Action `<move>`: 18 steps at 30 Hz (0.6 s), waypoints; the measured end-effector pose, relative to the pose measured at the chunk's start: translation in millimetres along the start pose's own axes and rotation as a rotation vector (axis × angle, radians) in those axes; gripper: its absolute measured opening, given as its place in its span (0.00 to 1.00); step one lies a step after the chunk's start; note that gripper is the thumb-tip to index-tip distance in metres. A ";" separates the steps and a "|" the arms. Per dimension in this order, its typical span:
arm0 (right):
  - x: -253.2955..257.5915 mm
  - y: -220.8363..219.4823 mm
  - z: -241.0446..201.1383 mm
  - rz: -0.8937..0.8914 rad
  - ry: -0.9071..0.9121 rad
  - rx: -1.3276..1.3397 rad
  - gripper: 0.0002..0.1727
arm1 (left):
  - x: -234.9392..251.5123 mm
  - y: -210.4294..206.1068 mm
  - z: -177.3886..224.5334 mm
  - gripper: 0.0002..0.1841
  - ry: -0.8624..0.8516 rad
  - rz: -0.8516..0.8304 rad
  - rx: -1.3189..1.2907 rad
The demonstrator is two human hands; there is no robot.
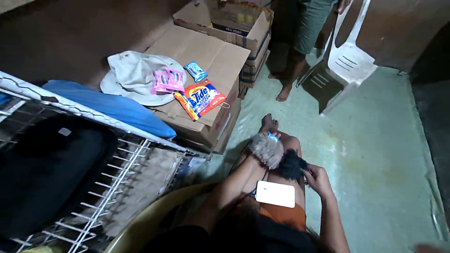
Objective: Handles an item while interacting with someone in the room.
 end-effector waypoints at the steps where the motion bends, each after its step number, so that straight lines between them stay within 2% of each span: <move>1: 1.2 1.6 1.7 0.001 -0.091 -0.077 0.13 | 8.2 21.7 -4.5 0.27 0.045 -0.025 -0.032; 3: 3.2 9.5 2.7 0.093 -0.333 -0.203 0.14 | 20.2 43.6 -11.5 0.28 0.116 -0.080 -0.056; 4: 3.2 13.9 2.6 0.151 -0.369 -0.220 0.15 | 22.9 48.4 -12.8 0.29 0.136 -0.153 -0.077; 5: 1.8 15.3 2.9 0.204 -0.302 -0.181 0.16 | 22.6 50.9 -12.2 0.29 0.135 -0.200 -0.077; 6: 0.0 12.3 4.1 0.230 -0.161 -0.092 0.16 | 19.1 48.4 -9.2 0.27 0.116 -0.168 -0.040; 8: -1.8 0.0 3.8 0.114 0.093 0.107 0.14 | 5.6 18.1 0.2 0.22 0.065 0.117 0.188; 9: -1.6 -2.4 2.1 0.014 0.118 0.071 0.13 | 2.3 -9.1 3.8 0.20 0.043 0.315 0.268; 11: -0.5 0.3 3.6 -0.066 -0.041 -0.069 0.13 | 5.7 8.0 -0.2 0.19 -0.045 0.061 0.204; 14: 1.0 15.3 6.8 0.141 -0.366 -0.242 0.15 | 21.9 46.3 -9.6 0.27 0.109 -0.119 -0.052; 15: 0.0 18.9 7.2 0.201 -0.354 -0.226 0.15 | 22.0 48.7 -9.7 0.28 0.127 -0.157 -0.070; 16: -1.6 18.8 6.1 0.235 -0.254 -0.162 0.15 | 19.9 47.6 -8.2 0.28 0.123 -0.149 -0.063; 18: -2.4 7.9 3.1 0.138 0.006 0.027 0.15 | 10.0 27.8 -3.0 0.25 0.048 0.026 0.018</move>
Point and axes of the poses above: each hand's wrist, its own x-axis towards the middle knuckle, its own y-axis out of the back of the hand, z = x × y, the point moved 3 cm from there along x, towards the middle knuckle, and after that the axes turned 15 degrees about -z, right-handed, at the moved point
